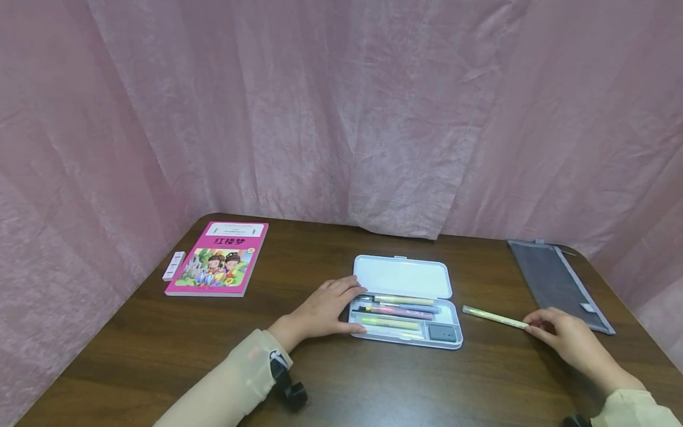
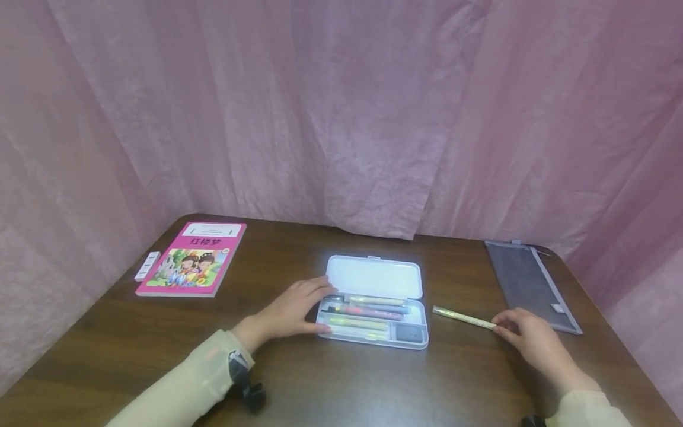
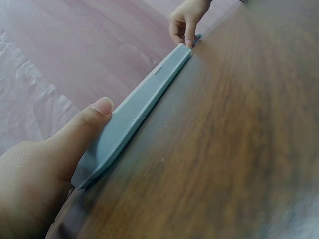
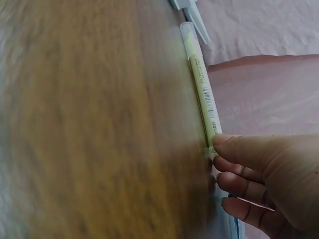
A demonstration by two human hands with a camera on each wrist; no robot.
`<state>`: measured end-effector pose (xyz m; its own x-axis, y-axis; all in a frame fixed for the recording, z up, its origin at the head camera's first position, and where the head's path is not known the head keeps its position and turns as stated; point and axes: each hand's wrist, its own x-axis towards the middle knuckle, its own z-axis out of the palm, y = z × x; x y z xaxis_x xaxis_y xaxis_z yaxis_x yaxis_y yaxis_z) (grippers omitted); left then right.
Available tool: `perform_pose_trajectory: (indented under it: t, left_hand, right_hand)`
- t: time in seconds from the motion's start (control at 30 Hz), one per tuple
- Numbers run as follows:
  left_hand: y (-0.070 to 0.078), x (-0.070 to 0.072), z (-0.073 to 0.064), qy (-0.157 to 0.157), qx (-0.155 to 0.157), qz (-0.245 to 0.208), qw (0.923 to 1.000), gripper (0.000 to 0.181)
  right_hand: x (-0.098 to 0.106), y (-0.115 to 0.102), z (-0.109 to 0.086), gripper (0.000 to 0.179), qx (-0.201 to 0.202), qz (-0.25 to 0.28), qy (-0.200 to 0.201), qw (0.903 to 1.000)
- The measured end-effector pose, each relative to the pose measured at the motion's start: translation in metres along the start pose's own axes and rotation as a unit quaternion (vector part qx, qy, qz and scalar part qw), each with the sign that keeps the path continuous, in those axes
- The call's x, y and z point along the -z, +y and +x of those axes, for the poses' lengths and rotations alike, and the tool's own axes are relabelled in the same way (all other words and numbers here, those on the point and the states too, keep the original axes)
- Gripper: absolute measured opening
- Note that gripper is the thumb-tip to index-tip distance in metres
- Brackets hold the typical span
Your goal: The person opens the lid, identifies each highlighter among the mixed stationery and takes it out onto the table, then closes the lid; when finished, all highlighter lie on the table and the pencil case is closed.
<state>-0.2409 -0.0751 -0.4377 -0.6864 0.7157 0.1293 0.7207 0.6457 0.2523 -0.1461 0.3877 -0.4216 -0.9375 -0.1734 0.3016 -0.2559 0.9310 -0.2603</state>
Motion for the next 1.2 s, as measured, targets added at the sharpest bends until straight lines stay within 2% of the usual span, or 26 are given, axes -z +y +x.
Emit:
perform_pose_trajectory:
  t: [0.4, 0.93, 1.2]
  left_hand:
    - [0.0, -0.001, 0.0, 0.002, -0.002, 0.002, 1.0, 0.08]
    - [0.0, 0.0, -0.001, 0.005, -0.003, 0.0, 1.0, 0.079]
    - [0.0, 0.0, 0.0, 0.004, -0.003, 0.004, 1.0, 0.08]
  right_hand:
    - [-0.001, -0.002, -0.001, 0.014, 0.008, 0.0, 0.018, 0.9998]
    - [0.005, -0.007, 0.001, 0.015, -0.003, 0.0, 0.011, 0.9999]
    - [0.017, -0.013, 0.005, 0.016, 0.018, 0.01, 0.045, 0.9988]
